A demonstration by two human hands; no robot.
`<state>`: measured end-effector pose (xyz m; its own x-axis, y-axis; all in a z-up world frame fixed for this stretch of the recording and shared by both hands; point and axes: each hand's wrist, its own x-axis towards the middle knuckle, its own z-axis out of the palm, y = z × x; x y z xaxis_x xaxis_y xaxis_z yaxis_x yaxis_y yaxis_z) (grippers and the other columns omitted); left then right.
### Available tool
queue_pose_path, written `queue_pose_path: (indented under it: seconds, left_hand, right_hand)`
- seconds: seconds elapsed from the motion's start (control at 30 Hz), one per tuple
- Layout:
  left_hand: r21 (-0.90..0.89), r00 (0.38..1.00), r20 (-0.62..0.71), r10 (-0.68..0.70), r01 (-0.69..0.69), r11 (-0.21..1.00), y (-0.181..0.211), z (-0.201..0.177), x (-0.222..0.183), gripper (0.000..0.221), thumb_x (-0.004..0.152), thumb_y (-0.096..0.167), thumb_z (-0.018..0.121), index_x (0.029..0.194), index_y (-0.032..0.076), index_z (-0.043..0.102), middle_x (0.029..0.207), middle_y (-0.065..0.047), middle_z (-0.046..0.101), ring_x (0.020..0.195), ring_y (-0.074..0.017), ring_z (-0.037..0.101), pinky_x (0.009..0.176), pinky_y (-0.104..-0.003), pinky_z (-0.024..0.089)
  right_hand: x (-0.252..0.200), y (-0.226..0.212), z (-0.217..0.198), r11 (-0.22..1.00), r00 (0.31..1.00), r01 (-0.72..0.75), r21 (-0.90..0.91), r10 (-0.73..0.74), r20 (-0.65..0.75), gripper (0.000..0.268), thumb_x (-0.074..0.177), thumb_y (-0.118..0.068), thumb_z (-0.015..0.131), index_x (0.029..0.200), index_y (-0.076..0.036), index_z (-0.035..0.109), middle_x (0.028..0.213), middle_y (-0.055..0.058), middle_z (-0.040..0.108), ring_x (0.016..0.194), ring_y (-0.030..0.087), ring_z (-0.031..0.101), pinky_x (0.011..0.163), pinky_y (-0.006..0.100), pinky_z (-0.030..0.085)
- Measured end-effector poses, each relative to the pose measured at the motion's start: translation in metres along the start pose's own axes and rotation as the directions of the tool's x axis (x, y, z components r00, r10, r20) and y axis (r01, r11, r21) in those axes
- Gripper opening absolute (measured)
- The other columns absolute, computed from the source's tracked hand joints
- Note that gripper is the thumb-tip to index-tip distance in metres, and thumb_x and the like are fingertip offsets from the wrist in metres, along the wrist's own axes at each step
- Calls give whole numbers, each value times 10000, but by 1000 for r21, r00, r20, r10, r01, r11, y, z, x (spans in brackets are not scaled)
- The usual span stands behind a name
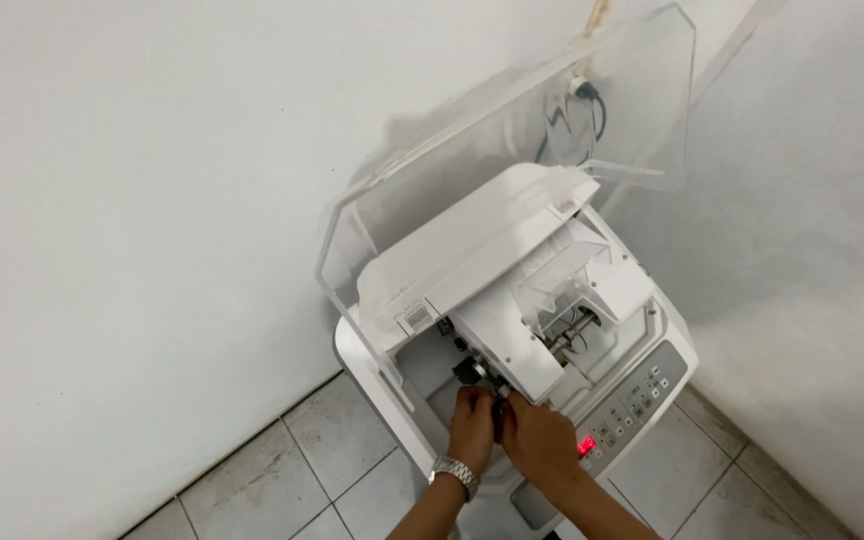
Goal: The person processes optical lenses using specialized machinery, cleans and inspects the eyeglasses, and handles lens packaging envelopes.
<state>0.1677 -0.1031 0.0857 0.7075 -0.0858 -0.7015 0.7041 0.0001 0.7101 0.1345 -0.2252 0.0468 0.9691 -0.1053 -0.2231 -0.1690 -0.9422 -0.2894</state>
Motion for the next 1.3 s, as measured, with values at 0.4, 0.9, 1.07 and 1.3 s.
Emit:
queue_pose_path:
  seconds: [0.4,0.9,1.07,1.3]
  left_hand:
    - [-592,979,201,-36,151,792,-23,-11,24,357,957,98,507,1270,-47,600,1205,-228,573,1100,-314,569,950,-403,534]
    - [-361,926,323,195,-71,930,-67,-24,40,167,1017,215,670,949,81,598,846,-44,581,829,-150,577,778,-289,529]
    - [-473,960,240,144,-13,881,-58,-37,26,208,1074,230,532,979,56,595,882,-78,581,820,-189,575,729,-321,515]
    - [-328,947,188,262,-191,925,-66,-47,9,295,1081,293,514,999,56,669,876,-67,577,800,-176,573,688,-292,464]
  right_hand:
    - [-5,1,-11,996,997,73,54,-71,-35,266,1031,-259,471,1095,-89,665,720,134,712,614,298,680,523,419,500]
    - [-41,12,-11,624,1000,6,781,13,-18,176,981,-170,653,1032,-9,703,742,49,660,708,169,587,647,306,458]
    - [-45,4,-18,667,1000,19,745,-3,-23,174,987,-139,645,1036,-4,744,751,118,718,704,184,597,650,332,477]
    - [-40,-18,-1,943,962,19,333,73,-264,245,1071,-251,566,1070,-59,720,697,123,709,630,235,678,565,336,506]
